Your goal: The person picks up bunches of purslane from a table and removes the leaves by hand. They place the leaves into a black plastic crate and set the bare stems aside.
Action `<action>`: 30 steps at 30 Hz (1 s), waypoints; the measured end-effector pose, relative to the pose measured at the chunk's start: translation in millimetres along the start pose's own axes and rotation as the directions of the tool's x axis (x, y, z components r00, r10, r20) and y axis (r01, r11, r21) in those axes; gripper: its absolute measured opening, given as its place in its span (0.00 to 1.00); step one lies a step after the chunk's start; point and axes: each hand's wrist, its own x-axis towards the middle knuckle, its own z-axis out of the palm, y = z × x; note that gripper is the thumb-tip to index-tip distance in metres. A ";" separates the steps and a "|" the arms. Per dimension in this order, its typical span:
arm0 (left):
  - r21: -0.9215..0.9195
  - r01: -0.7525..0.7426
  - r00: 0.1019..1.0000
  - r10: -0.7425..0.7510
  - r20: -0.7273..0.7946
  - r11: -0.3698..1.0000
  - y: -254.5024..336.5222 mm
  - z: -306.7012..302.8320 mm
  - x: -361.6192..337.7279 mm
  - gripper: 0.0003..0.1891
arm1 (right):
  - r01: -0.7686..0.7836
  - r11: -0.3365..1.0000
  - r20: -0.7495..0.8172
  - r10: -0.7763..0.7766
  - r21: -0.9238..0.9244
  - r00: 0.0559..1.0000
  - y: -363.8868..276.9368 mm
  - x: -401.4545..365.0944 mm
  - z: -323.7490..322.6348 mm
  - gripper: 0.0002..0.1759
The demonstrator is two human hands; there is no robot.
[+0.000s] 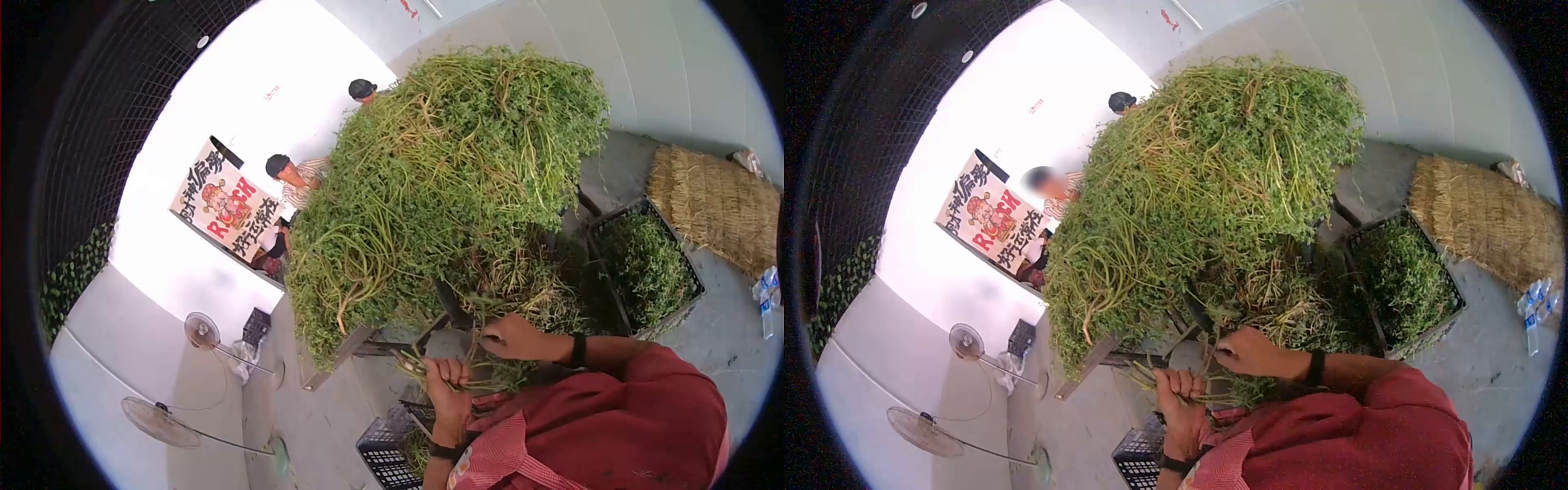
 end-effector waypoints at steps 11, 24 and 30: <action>-0.095 -0.030 0.986 0.013 -0.168 0.995 17.6 14.6 2.5 0.24 | -0.175 0.976 -0.259 0.137 -0.129 0.956 48.1 16.9 3.4 0.07; -0.189 0.025 1.000 -0.022 0.018 0.982 26.4 -18.9 7.4 0.25 | 0.232 0.972 -0.077 -0.229 0.035 0.970 31.2 30.2 -65.4 0.13; -0.185 0.053 0.997 -0.041 0.069 0.981 25.9 -19.3 3.6 0.25 | 0.218 0.947 0.328 -0.132 -0.238 0.935 -6.1 29.9 -38.6 0.15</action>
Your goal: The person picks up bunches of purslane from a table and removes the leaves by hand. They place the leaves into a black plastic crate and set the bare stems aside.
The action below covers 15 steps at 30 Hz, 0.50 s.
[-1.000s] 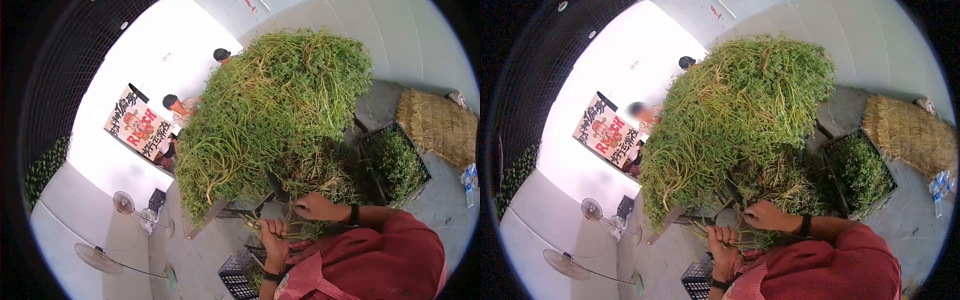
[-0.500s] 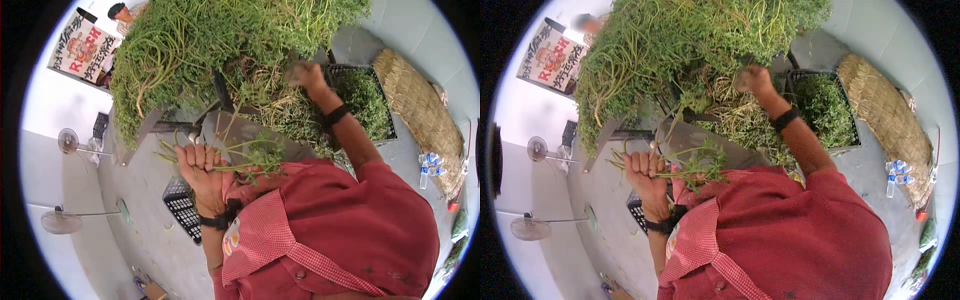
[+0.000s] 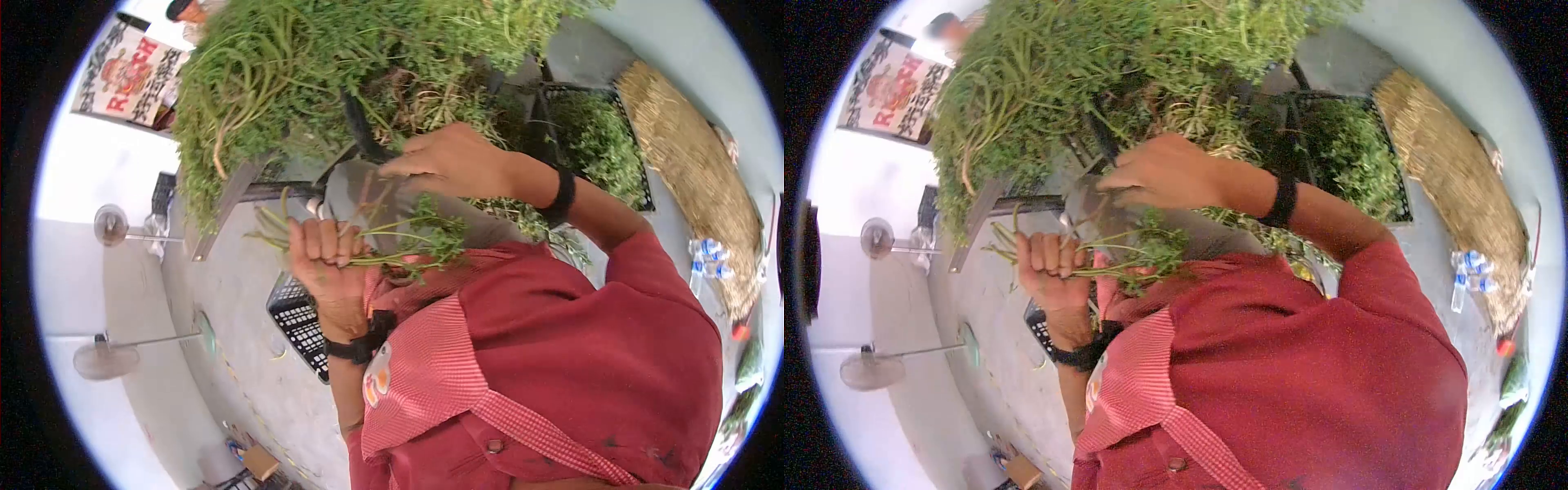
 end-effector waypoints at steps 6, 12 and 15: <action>0.090 -0.041 0.999 0.043 -0.018 0.995 -4.9 9.3 -3.6 0.24 | 0.004 0.993 0.096 -0.015 0.119 0.995 -1.3 -7.2 8.9 0.12; 0.274 -0.050 0.999 0.054 -0.008 0.960 -11.2 2.1 -4.4 0.24 | -0.008 0.975 0.136 -0.023 0.221 0.990 5.7 -20.9 31.8 0.11; 0.305 -0.036 0.994 0.067 -0.089 0.952 -11.9 7.7 -4.9 0.24 | 0.042 0.992 0.154 -0.060 0.119 0.986 -3.4 -27.5 24.6 0.11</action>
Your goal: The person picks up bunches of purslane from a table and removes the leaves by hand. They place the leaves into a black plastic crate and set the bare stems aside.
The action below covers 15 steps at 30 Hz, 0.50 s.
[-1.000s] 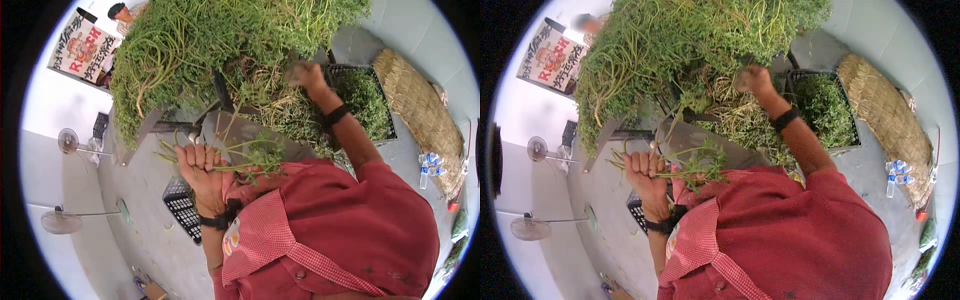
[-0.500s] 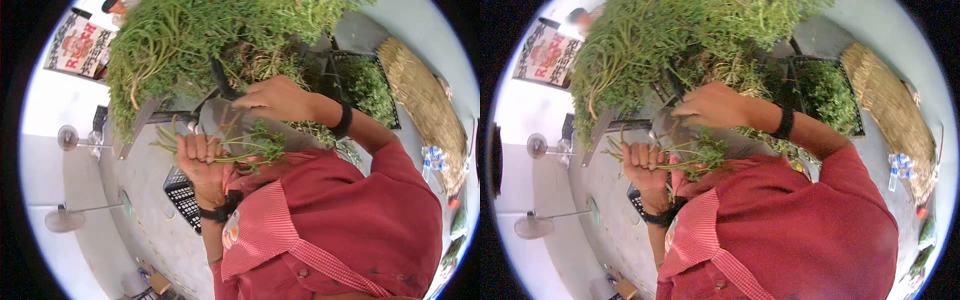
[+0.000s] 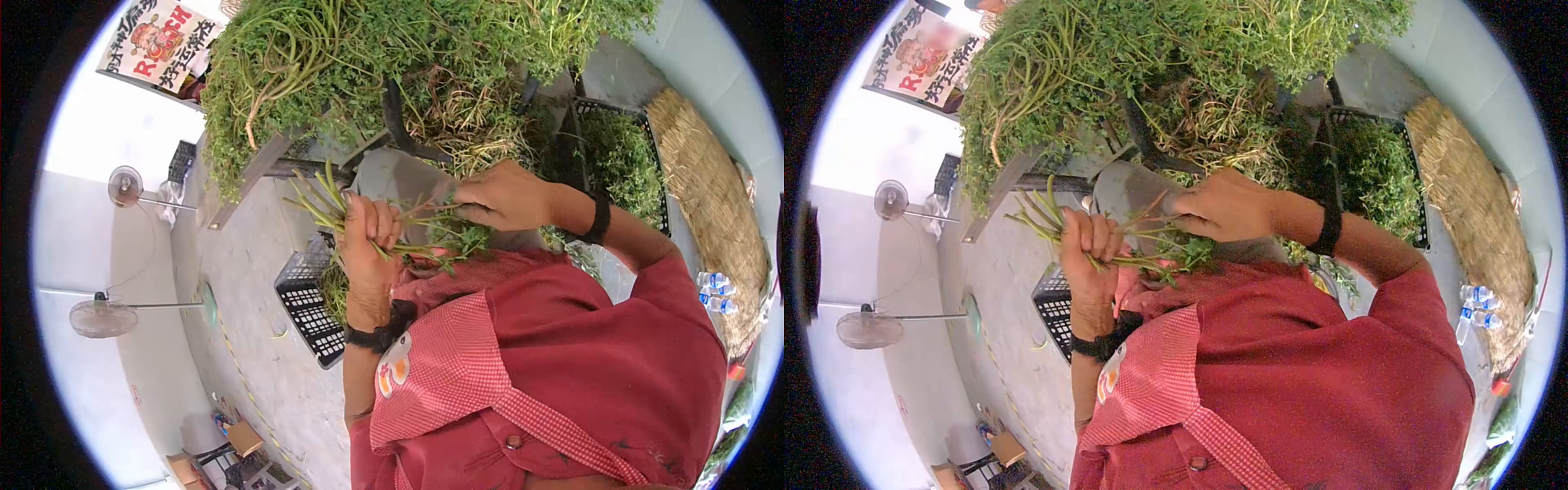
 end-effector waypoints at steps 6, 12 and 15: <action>0.175 -0.047 0.990 0.068 -0.120 0.983 -15.2 -7.1 4.5 0.21 | -0.116 0.976 0.037 0.125 -0.184 0.992 -0.5 -9.9 7.7 0.07; 0.636 -0.090 0.953 0.251 -0.168 0.767 -14.7 12.6 -0.5 0.17 | -0.540 0.838 -0.333 0.488 -0.082 0.807 141.0 -20.9 24.0 0.12; 0.874 -0.112 0.962 0.272 -0.024 0.472 -25.6 -10.8 4.3 0.15 | -0.130 0.026 0.061 0.781 0.991 0.622 57.2 -3.3 -25.4 0.16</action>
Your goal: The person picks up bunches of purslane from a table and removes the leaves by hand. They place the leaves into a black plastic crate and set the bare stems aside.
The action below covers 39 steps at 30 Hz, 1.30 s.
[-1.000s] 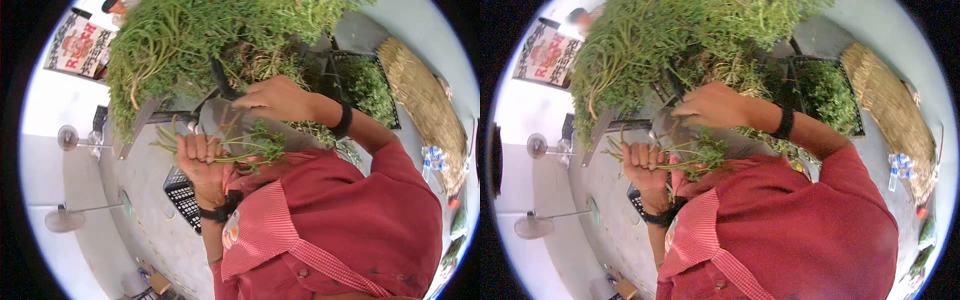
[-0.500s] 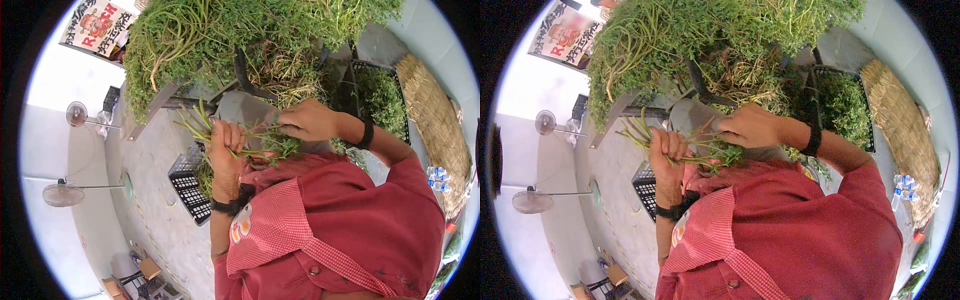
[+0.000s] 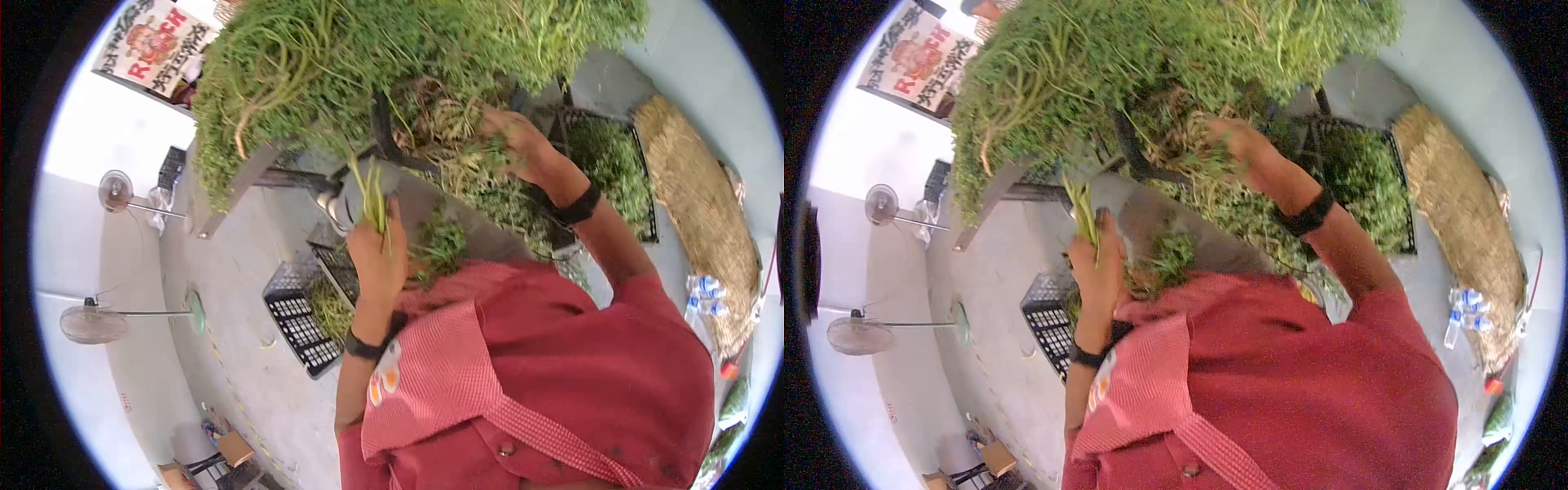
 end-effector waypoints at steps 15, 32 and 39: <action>0.796 -0.226 0.973 0.090 0.213 0.561 32.2 3.7 -5.4 0.14 | 0.210 0.932 0.600 0.009 -0.294 0.800 3.8 -59.0 59.4 0.18; -0.013 -0.367 0.719 0.293 0.630 0.930 26.3 -1.2 -16.8 0.08 | 0.348 0.875 0.850 0.123 -0.336 0.511 -3.8 -15.1 59.7 0.18; -0.370 0.297 0.933 -0.184 0.310 0.880 45.5 -2.0 -15.8 0.15 | 0.695 0.493 0.772 -0.069 -0.524 0.631 -16.2 -12.5 69.6 0.16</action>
